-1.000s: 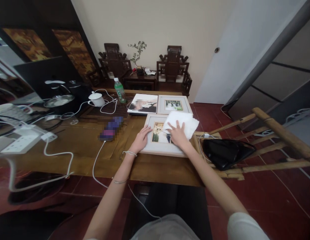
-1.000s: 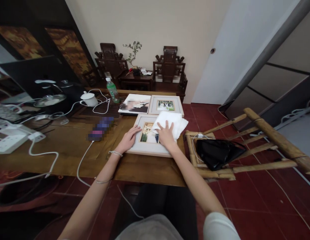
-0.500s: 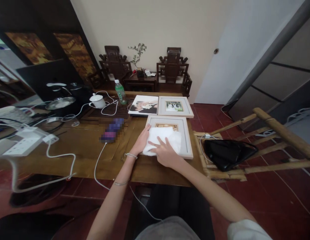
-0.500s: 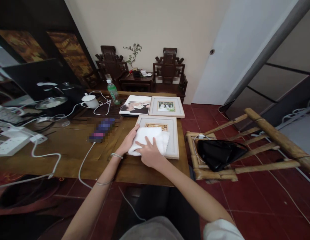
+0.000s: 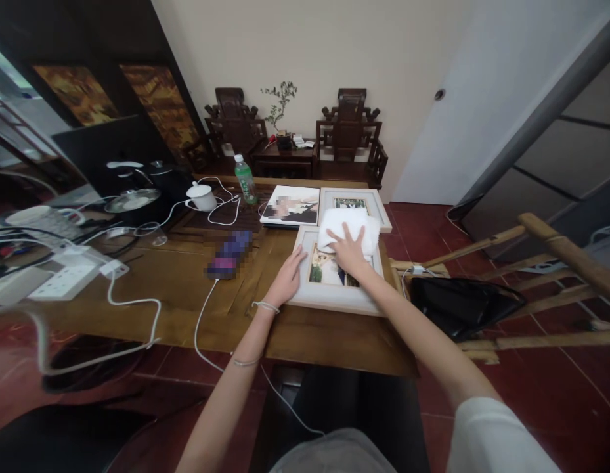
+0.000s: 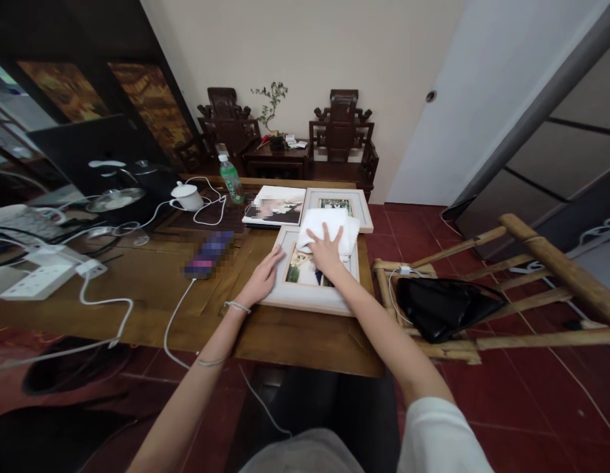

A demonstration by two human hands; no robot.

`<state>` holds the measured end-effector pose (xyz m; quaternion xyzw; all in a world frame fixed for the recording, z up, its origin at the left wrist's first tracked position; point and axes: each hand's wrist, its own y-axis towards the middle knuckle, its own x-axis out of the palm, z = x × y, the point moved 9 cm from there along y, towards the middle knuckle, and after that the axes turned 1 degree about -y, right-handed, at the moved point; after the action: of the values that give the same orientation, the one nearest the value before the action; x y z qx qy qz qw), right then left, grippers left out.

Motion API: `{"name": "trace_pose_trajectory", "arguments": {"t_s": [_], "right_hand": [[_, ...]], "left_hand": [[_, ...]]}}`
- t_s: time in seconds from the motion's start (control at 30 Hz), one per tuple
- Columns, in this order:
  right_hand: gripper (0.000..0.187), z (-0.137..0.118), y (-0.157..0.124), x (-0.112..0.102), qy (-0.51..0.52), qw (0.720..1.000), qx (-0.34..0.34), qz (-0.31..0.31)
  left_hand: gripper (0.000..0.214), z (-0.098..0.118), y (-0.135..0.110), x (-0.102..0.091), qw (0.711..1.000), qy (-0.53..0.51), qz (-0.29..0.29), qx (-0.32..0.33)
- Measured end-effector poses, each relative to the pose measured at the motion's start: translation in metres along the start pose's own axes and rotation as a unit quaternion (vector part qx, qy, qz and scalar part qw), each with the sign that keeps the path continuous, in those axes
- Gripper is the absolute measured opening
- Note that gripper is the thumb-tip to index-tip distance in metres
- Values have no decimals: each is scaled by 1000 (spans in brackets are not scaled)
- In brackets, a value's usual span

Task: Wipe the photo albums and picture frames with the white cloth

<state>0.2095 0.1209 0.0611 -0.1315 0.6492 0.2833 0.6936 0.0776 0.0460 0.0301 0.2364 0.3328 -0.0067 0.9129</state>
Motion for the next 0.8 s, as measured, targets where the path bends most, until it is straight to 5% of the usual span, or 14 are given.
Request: {"name": "trace_pose_trajectory", "arguments": {"t_s": [0.23, 0.43, 0.57, 0.67, 0.8], "right_hand": [[49, 50, -53, -13, -21, 998, 50, -37], [53, 4, -116, -22, 29, 993, -23, -110], [73, -32, -147, -42, 122, 982, -90, -109], [82, -31, -142, -53, 153, 980, -100, -78], [71, 9, -98, -52, 90, 995, -33, -14]], "left_hand": [[51, -3, 0, 1, 1000, -1, 7, 6], [50, 0, 0, 0, 1000, 11, 6, 8], [48, -1, -1, 0, 1000, 14, 5, 0], [49, -1, -1, 0, 1000, 12, 3, 1], [49, 0, -2, 0, 1000, 13, 3, 11]]}}
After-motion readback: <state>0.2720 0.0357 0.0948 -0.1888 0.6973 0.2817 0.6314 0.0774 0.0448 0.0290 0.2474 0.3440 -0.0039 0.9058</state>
